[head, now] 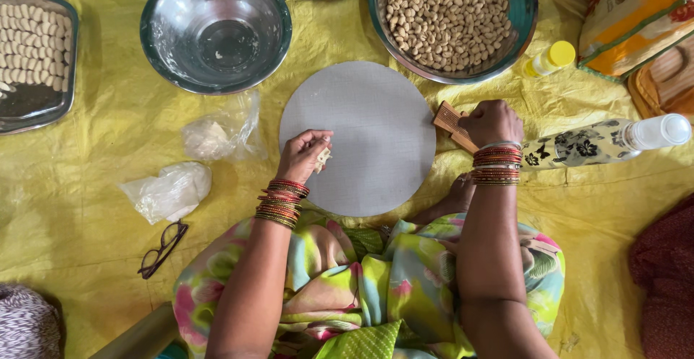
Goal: The person kneads a small piece of dough, then uses a wooden ridged tool to press and shape it into small ridged pieces. The shaped pieces are placed on a metal tray. The person repeats this process with multiple pieces of dough.
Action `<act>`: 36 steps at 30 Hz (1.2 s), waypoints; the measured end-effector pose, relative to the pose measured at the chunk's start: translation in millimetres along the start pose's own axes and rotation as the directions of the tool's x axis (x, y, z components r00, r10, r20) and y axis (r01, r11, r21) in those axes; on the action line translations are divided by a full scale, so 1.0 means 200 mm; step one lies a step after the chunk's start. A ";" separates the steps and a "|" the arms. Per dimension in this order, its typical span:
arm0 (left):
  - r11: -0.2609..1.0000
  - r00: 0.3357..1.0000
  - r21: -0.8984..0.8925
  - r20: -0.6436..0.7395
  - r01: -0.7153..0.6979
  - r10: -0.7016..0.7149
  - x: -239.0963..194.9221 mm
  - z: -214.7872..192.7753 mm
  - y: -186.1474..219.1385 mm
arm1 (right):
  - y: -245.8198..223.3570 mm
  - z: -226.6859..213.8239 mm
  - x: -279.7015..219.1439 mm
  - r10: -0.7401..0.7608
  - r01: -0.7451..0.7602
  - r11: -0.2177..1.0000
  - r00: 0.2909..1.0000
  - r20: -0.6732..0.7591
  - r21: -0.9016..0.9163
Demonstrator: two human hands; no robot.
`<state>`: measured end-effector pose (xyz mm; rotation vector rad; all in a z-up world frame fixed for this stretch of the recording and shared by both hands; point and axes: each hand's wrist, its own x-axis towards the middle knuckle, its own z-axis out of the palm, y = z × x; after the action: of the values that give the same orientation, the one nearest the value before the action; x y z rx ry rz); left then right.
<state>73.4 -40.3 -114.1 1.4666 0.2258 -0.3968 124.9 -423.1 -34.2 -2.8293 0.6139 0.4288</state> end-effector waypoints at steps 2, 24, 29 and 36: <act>1.000 1.000 -0.007 0.004 0.002 -0.002 0.00 0.00 0.00 | 0.00 0.01 0.00 -0.049 0.050 0.998 0.998 0.037 -0.029; 0.996 1.000 -0.090 0.020 -0.022 0.024 0.01 0.03 -0.03 | -0.12 -0.03 -0.12 -0.577 0.243 0.646 0.776 0.255 0.724; 0.988 0.999 -0.149 0.032 -0.035 0.040 0.00 0.05 -0.01 | -0.15 0.04 -0.08 -0.132 0.134 0.989 0.991 0.026 -0.070; 0.984 0.998 -0.168 0.011 -0.061 0.064 0.02 0.04 -0.03 | -0.23 0.26 0.03 -0.089 0.090 0.982 0.996 0.012 -0.166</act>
<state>74.8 -48.3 -120.5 1.3013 0.1949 -0.3312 137.4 -370.8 -78.8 -2.9993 0.4672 0.4909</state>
